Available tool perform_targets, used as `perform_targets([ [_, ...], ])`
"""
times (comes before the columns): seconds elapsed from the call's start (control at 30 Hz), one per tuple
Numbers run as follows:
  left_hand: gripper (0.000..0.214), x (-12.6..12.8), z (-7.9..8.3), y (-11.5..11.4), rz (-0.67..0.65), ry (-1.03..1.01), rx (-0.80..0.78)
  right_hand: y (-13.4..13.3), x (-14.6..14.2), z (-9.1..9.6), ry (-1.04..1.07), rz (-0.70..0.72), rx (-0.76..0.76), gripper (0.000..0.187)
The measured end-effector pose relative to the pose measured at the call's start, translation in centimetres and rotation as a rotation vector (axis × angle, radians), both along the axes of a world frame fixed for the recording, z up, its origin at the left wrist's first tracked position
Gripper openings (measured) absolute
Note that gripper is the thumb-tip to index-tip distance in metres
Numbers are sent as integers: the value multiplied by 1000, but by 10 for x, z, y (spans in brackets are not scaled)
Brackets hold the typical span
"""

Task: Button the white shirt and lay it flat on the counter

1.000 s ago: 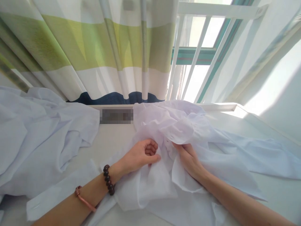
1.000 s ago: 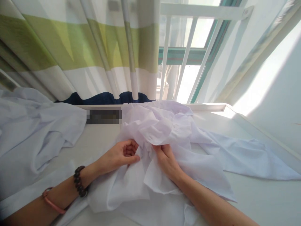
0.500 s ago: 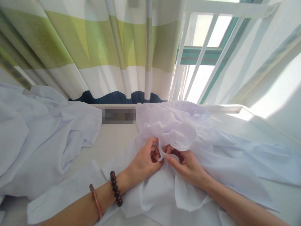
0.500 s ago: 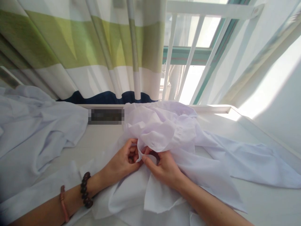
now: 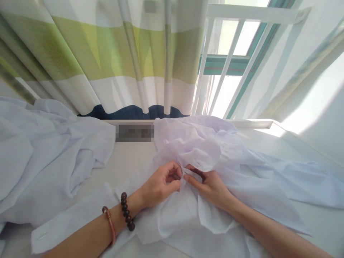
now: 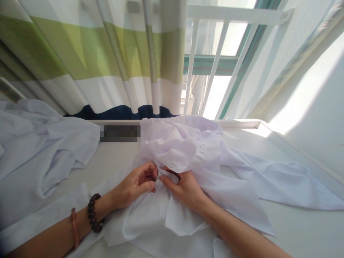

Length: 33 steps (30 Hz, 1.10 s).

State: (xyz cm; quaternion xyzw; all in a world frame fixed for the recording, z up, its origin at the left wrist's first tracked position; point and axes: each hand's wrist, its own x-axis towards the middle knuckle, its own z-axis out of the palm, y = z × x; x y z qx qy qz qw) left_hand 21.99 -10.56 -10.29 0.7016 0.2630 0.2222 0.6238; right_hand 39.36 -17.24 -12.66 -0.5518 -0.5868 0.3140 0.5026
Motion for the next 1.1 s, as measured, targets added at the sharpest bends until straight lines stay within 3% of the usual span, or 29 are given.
perform_targets([
  [0.17,28,3,-3,7,40,-43,-154,2,-1,-1,87,12,44,21],
  [0.27,35,5,-5,8,64,-22,-188,2,-1,1,20,-26,112,16],
  [0.4,36,5,-4,7,71,22,-169,-2,-1,5,-141,-75,201,10],
  [0.53,27,4,-2,4,67,82,-76,-5,-1,9,-217,-1,254,9],
  [0.77,21,4,-2,2,74,128,9,-5,-2,8,-224,22,169,16],
  [0.93,22,3,-4,10,-5,36,-129,-3,-3,6,-144,-84,155,14],
  [1.1,22,3,0,11,63,60,-214,-3,-1,3,-139,-104,128,17],
])
